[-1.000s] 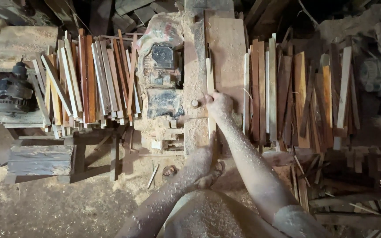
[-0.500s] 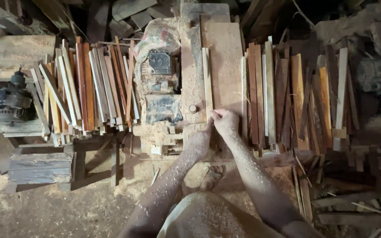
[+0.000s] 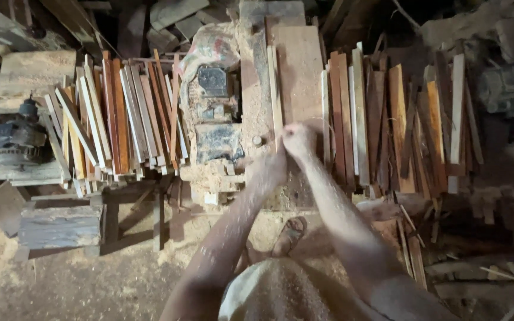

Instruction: Feeding thin wood strips into a woodworking machine for processing.

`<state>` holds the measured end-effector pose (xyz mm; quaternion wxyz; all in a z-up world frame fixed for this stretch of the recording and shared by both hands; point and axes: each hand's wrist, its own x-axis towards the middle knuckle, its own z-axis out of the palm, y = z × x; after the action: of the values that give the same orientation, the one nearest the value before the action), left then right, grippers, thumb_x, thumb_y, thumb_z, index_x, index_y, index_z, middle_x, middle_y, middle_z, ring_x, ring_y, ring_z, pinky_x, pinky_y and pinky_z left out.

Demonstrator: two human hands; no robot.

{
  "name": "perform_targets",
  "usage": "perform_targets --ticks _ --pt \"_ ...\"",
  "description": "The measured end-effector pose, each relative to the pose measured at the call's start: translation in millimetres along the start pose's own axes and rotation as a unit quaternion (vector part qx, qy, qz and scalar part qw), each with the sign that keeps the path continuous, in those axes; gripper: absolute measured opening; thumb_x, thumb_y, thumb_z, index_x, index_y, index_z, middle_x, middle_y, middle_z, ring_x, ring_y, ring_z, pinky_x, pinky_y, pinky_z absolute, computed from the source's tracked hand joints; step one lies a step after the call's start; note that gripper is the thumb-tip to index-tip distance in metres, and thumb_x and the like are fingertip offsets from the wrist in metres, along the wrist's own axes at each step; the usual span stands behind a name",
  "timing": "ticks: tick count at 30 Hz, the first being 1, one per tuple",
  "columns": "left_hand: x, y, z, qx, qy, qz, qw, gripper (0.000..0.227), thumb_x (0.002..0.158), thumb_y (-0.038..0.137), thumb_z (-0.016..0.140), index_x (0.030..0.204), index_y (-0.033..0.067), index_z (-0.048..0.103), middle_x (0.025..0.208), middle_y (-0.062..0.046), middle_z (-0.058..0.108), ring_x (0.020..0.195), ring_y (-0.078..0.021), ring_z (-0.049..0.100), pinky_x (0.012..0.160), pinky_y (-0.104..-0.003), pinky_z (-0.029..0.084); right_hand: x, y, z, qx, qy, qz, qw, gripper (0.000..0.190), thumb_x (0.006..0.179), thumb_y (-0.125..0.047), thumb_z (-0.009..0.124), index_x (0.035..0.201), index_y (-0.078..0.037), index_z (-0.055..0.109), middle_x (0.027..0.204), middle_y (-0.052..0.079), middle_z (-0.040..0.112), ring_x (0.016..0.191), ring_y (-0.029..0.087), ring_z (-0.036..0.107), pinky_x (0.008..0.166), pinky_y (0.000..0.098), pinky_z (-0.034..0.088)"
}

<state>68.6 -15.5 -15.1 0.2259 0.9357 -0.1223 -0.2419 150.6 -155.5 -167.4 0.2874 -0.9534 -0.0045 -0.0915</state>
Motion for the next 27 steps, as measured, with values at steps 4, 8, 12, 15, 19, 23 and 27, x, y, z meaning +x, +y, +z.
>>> perform_targets --ticks 4,8,12,15,19,23,27 --pt "-59.1 3.3 75.7 -0.102 -0.056 -0.044 0.992 0.093 0.082 0.028 0.075 0.154 0.0088 0.019 0.128 -0.026 0.061 0.116 -0.0458 0.066 0.095 -0.057 0.056 -102.2 -17.7 -60.6 0.094 -0.067 0.018 0.993 0.009 0.085 -0.023 0.072 0.088 -0.021 0.081 0.089 0.007 0.078 0.088 0.028 0.075 0.078 0.0343 0.056" --pt "-126.9 -20.8 124.5 -0.241 0.057 -0.069 0.966 0.046 0.09 0.046 0.062 0.115 0.0082 0.058 0.085 -0.015 0.071 0.084 -0.0385 0.073 0.067 -0.049 0.057 -173.9 -51.4 -127.9 0.155 -0.132 0.051 0.978 0.018 0.083 -0.021 0.076 0.099 -0.017 0.083 0.098 0.008 0.081 0.098 0.029 0.075 0.081 0.0411 0.06" --pt "-179.8 -4.6 27.1 -0.653 -0.237 -0.003 0.719 0.025 0.108 0.017 0.058 0.098 -0.0043 0.064 0.079 -0.017 0.073 0.06 -0.0218 0.073 0.052 -0.027 0.063 -183.5 -33.9 -134.1 0.114 -0.061 -0.219 0.967 0.081 0.079 0.008 0.079 0.15 -0.019 0.054 0.16 0.011 0.047 0.146 0.034 0.042 0.118 0.047 0.044" --pt "-191.5 28.6 -32.3 -0.619 -0.06 -0.01 0.783 0.058 0.096 0.057 0.06 0.103 -0.0004 0.071 0.084 -0.018 0.07 0.069 -0.0236 0.074 0.06 -0.04 0.066 -164.4 -128.0 -182.6 0.624 -0.068 0.311 0.714 0.067 0.075 -0.001 0.083 0.137 0.003 0.058 0.147 0.029 0.05 0.14 0.029 0.044 0.125 0.0522 0.03" --pt "-130.9 -5.2 -15.9 -0.237 0.23 0.157 0.931 0.059 0.098 0.038 0.062 0.143 0.0002 0.052 0.11 -0.031 0.062 0.1 -0.0529 0.066 0.076 -0.062 0.06 -115.7 -161.8 -222.7 0.498 -0.031 0.183 0.847 0.048 0.084 -0.018 0.08 0.127 -0.003 0.065 0.129 0.022 0.061 0.123 0.03 0.056 0.108 0.0482 0.043" --pt "-134.4 4.3 20.4 -0.138 0.191 0.17 0.957 0.063 0.099 0.028 0.058 0.151 -0.0034 0.04 0.094 -0.03 0.067 0.091 -0.0514 0.069 0.074 -0.059 0.059 -65.5 -129.2 -201.2 0.26 0.008 -0.008 0.966 0.029 0.099 -0.04 0.073 0.109 -0.013 0.077 0.092 0.007 0.075 0.088 0.019 0.068 0.073 0.0345 0.058" --pt "-166.0 19.8 52.7 -0.279 0.047 0.062 0.957 0.046 0.097 0.035 0.059 0.136 0.0104 0.058 0.066 -0.015 0.069 0.072 -0.0352 0.075 0.064 -0.049 0.059 -73.7 -79.6 -132.5 0.225 -0.051 0.124 0.965 0.039 0.098 -0.042 0.072 0.113 -0.006 0.078 0.08 0.011 0.077 0.064 0.019 0.074 0.057 0.0342 0.057"
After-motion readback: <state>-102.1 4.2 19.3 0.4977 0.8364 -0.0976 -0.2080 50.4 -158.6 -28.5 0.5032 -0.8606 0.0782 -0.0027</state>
